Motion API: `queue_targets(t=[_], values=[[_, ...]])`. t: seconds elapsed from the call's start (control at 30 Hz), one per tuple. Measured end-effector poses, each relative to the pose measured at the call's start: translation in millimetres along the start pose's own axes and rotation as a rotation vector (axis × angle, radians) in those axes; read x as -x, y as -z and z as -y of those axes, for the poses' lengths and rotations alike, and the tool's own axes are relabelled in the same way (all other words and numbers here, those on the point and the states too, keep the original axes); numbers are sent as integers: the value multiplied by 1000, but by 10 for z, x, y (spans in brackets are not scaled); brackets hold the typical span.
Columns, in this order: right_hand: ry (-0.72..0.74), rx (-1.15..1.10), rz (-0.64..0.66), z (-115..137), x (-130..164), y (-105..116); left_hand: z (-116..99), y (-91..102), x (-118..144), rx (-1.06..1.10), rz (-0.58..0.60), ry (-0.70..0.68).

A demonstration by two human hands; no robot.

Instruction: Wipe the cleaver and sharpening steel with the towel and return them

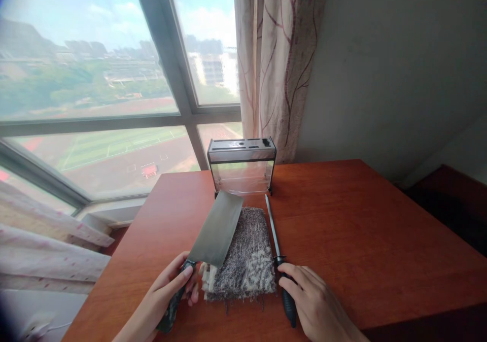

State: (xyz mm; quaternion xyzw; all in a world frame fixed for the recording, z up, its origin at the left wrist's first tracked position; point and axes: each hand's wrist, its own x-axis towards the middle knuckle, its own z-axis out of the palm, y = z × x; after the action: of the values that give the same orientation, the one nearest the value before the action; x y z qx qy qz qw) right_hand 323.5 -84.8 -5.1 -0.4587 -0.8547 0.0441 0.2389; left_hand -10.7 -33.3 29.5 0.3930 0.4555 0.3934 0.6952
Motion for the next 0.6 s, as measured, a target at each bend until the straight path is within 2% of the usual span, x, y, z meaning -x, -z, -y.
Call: queue_targets(t=[0.13, 0.2, 0.3, 0.4, 0.5, 0.6], values=[[-114, 36, -75, 104, -189, -15, 25, -13, -6, 22, -10, -6], [-128, 47, -72, 207, -341, -37, 46, -14, -10, 28, -15, 1], [-100, 49, 51, 386, -565, -119, 74, -5, -14, 24, -29, 33], [-133, 45, 156, 516, -714, -235, 99, 30, -11, 10, -44, 39], [-180, 44, 193, 561, -791, -290, 125, 97, 1, 30, -62, 42], [-193, 32, 199, 555, -841, -245, 147, 173, 24, 42, -57, 36]])
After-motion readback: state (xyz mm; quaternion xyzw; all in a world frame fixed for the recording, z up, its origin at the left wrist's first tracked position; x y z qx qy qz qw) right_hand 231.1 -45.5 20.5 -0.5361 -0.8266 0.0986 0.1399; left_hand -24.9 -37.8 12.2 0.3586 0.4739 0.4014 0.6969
